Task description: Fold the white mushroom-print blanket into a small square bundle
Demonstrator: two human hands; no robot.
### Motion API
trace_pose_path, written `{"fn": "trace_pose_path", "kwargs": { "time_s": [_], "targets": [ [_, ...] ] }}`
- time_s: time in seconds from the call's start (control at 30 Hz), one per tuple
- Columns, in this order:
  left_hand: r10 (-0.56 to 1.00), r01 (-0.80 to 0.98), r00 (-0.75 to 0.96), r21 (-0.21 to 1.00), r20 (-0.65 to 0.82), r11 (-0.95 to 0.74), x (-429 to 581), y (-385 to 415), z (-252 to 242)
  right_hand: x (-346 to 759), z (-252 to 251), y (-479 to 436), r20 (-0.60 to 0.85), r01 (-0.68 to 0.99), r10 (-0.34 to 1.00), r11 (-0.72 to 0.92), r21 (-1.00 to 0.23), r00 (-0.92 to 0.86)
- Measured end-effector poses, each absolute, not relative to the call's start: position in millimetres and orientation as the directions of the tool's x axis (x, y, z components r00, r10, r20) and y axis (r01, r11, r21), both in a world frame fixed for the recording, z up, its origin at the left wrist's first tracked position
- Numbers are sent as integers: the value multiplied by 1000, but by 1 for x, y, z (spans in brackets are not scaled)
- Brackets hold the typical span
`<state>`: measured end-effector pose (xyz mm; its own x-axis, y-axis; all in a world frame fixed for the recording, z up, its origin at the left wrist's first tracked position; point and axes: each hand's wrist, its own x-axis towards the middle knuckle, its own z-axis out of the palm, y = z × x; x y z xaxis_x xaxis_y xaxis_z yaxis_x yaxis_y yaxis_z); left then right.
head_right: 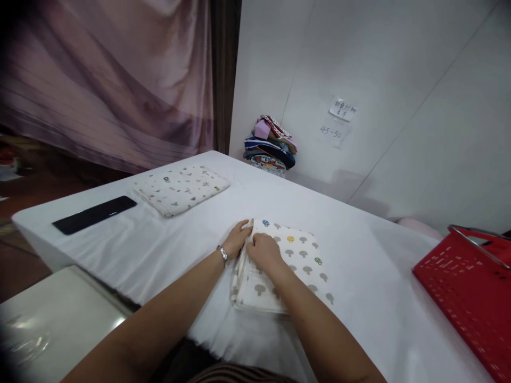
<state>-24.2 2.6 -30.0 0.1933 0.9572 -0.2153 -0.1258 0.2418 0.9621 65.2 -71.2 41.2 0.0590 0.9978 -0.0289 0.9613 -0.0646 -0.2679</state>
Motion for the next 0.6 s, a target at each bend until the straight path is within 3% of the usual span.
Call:
{"fn": "trace_pose_path", "kwargs": {
  "time_s": [0.6],
  "targets": [
    [958, -139, 190, 960, -214, 242, -26, 3, -26, 57, 35, -76, -3, 944, 996, -87, -319, 91]
  ]
}}
